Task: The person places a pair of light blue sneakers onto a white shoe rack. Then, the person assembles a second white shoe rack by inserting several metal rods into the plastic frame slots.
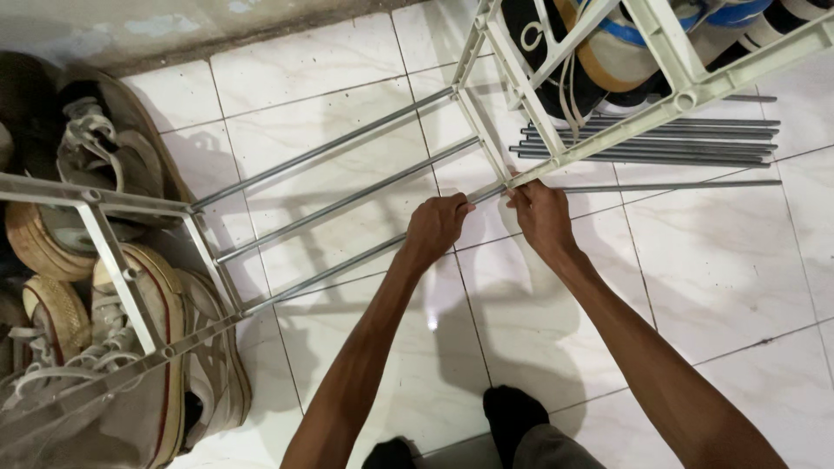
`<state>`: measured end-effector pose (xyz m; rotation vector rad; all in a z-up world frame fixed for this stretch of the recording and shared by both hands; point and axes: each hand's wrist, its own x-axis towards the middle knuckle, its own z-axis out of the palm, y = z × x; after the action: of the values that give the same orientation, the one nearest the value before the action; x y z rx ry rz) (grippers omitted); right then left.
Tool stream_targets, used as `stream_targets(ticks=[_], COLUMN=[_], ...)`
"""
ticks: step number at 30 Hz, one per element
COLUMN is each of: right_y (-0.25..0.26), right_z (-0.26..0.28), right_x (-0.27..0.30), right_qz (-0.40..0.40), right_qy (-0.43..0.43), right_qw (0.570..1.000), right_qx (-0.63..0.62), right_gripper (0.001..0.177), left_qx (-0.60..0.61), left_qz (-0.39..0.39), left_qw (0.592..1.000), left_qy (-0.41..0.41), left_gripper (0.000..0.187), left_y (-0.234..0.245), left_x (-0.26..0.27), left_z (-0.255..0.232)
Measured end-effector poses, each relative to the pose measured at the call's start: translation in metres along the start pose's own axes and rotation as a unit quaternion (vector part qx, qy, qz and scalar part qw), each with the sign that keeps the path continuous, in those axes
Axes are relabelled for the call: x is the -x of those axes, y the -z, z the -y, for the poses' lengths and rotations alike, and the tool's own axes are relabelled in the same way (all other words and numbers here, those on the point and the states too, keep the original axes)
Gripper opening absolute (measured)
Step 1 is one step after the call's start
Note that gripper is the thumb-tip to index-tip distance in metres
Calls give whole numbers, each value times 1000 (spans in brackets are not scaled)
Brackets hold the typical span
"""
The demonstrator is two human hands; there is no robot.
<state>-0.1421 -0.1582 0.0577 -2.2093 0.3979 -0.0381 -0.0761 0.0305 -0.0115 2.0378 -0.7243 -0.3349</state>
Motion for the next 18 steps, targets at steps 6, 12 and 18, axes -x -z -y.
stream_targets(ticks=[6,12,18], right_y=[-7,-11,0], right_z=[7,5,-25], right_x=[0,2,-5], right_qz=[-35,-33,8], right_qy=[-60,-77,9], right_qw=[998,996,1000], right_qx=[3,34,4], right_gripper=[32,36,43], left_qx=[6,-17,-76], left_qz=[15,41,-35], left_qw=[1000,999,993], left_qy=[20,26,-82], left_gripper=[31,33,28], left_y=[12,4,-6], left_x=[-3,-2,-3], left_z=[-9,0,10])
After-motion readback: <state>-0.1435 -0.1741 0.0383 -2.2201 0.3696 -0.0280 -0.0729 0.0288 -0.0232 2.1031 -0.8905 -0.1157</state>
